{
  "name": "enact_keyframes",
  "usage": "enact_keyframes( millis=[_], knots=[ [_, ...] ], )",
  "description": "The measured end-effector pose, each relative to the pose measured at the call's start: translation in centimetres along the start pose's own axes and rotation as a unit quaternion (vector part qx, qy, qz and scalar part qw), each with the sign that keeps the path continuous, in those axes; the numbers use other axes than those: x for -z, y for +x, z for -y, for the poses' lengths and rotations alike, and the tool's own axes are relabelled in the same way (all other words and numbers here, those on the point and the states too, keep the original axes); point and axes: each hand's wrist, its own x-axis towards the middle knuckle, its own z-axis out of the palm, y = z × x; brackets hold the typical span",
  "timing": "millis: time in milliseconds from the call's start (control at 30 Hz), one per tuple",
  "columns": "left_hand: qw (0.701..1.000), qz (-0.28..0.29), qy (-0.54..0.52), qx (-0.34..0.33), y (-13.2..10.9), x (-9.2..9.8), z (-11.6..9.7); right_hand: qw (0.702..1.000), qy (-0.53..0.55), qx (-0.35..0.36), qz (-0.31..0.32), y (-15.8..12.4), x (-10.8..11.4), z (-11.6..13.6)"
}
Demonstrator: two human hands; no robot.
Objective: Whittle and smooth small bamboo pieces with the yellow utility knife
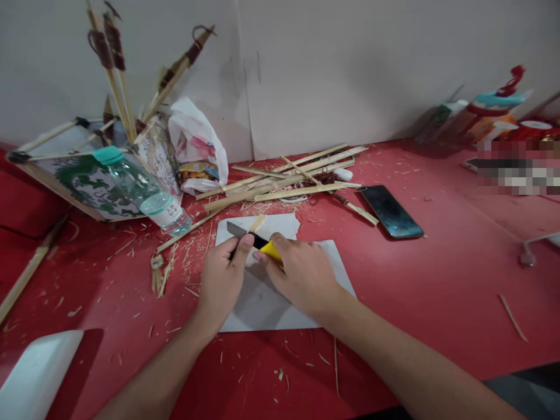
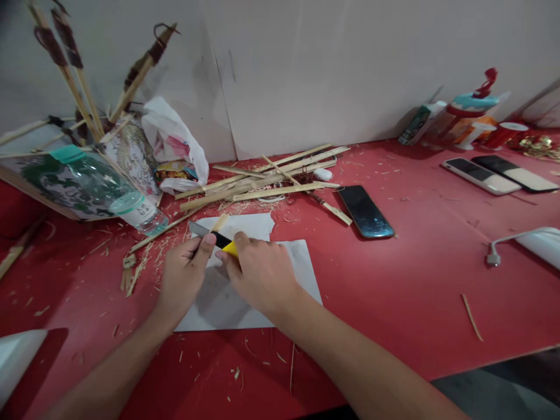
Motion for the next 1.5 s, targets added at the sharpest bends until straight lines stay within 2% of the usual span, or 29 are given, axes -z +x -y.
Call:
enact_keyframes(
  millis=[167,333,567,767,1000,1167,1267,1400,1500],
  knots=[
    [0.998,-0.044,0.039,-0.008,0.5,0.4,0.5,0.999,0.029,-0.014,0.017,0.1,0.1,0.1],
    [0.994,-0.012,0.105,-0.023,-0.1,0.5,0.1,0.988,0.135,-0.019,0.068,0.4,-0.3,-0.2],
    [0.999,-0.015,0.041,-0.022,-0.6,0.3,-0.3,0.978,0.194,-0.017,0.079,0.3,-0.5,-0.5],
    [0.998,0.026,-0.06,0.014,-0.3,0.1,-0.3,0.984,0.16,-0.01,0.071,0.4,-0.3,-0.5],
    [0.998,0.042,-0.052,0.022,0.0,-0.1,0.2,0.999,0.04,-0.003,0.036,0.2,-0.4,-0.5],
    [1.0,0.018,-0.004,-0.002,0.3,0.1,0.4,1.0,-0.007,-0.01,0.015,0.2,-0.2,-0.3],
    [0.998,0.014,0.059,-0.018,0.5,0.4,0.6,1.0,-0.015,-0.007,0.018,0.3,-0.1,-0.2],
    [0.985,0.001,0.169,-0.045,1.0,0.9,1.0,0.999,-0.026,-0.009,0.029,0.5,-0.1,-0.3],
    [0.976,-0.003,0.211,-0.052,1.4,1.1,1.1,0.999,-0.036,-0.012,0.026,0.6,-0.2,-0.3]
  ],
)
